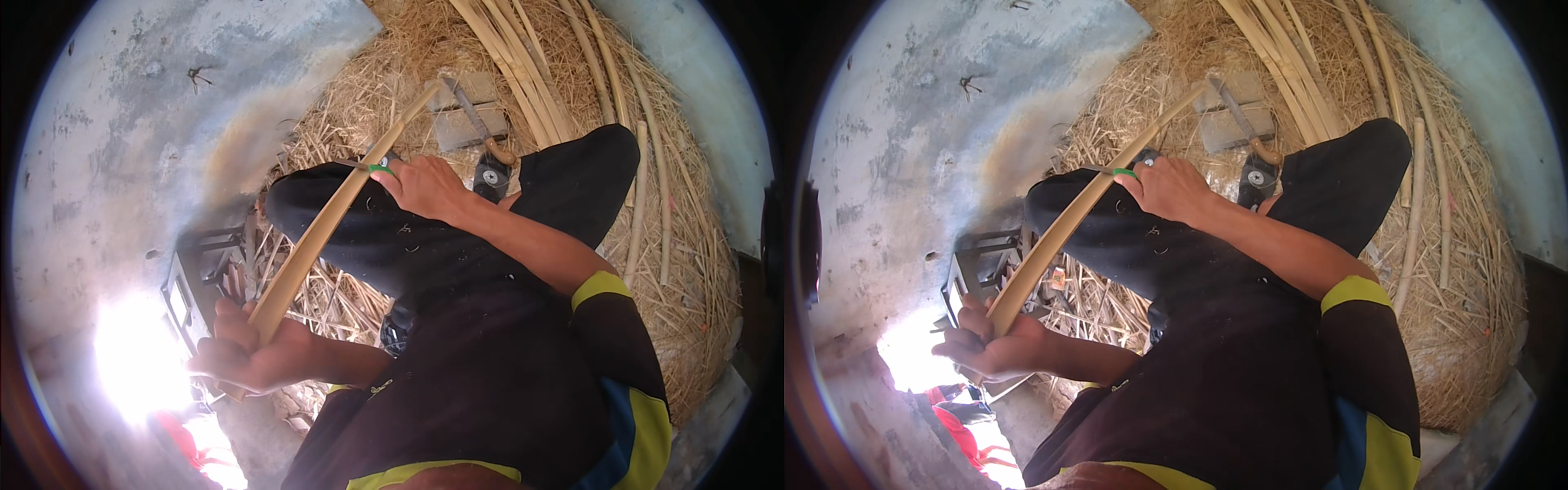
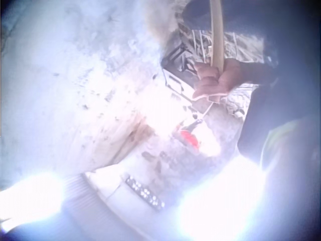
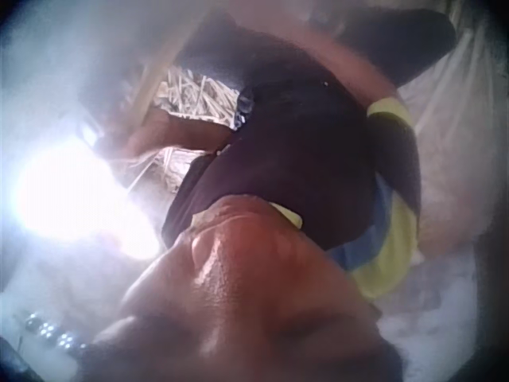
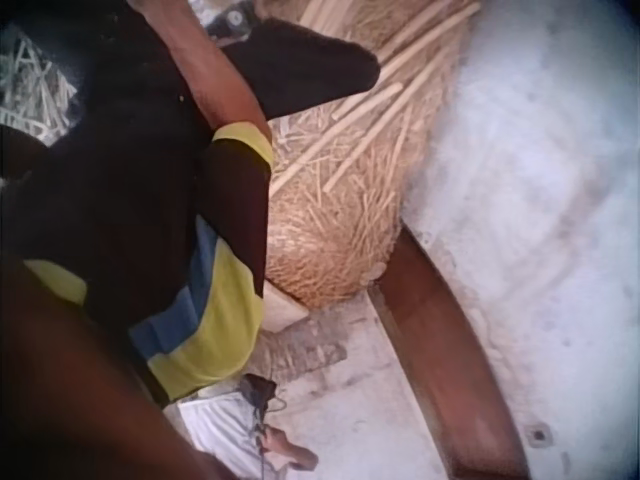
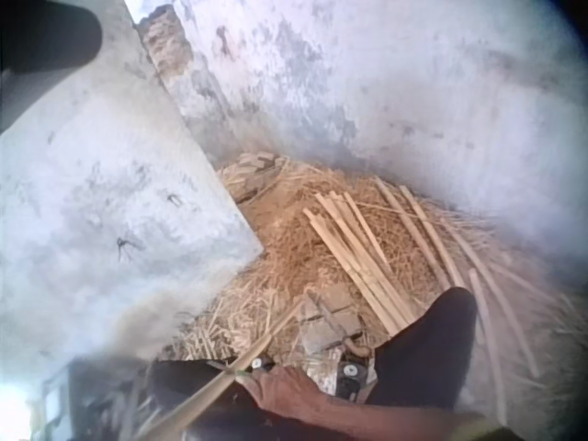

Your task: The person sits cross-legged on a straw-covered floor and uses a green utility knife to shave thin strips of wood from a bamboo stick. They hold the stick in their left hand and scrape the blade along its length, producing wood shavings that fall onto their lap and the surrounding straw.

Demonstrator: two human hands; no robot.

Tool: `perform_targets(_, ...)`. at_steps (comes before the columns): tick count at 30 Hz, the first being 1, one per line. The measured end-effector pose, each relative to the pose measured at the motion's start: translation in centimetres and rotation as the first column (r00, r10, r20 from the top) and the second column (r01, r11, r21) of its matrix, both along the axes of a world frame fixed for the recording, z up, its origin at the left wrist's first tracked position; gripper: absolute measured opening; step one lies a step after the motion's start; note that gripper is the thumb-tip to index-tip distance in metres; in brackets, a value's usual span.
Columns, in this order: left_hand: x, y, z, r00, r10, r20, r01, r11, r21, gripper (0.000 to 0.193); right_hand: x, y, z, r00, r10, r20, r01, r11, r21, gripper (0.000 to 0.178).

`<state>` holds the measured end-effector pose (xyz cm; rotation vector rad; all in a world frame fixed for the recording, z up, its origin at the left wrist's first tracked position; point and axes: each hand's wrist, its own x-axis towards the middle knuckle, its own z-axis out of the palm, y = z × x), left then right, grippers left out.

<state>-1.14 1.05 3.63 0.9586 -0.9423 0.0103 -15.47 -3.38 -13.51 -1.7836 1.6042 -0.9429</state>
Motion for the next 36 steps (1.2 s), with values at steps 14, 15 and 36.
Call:
perform_targets(14, -0.6, 0.0, -0.2, 0.994, 0.062, -0.086, -0.064, 0.997, -0.031, 0.052, -1.7, -0.9, -2.8, 0.979, -0.024, -0.201, 0.022, 1.000, -0.012, 0.056)
perform_targets(15, -0.2, 0.0, -0.1, 0.998, 0.001, -0.056, -0.002, 1.000, -0.016, 0.052, -2.1, -1.7, -2.4, 0.993, -0.024, -0.117, 0.025, 1.000, 0.006, 0.057)
perform_targets(36, 0.8, 1.0, -0.3, 0.996, -0.083, -0.018, 0.084, 0.996, 0.031, 0.050, -5.1, -4.3, -5.5, 0.994, -0.029, -0.107, 0.047, 0.985, 0.164, 0.063)
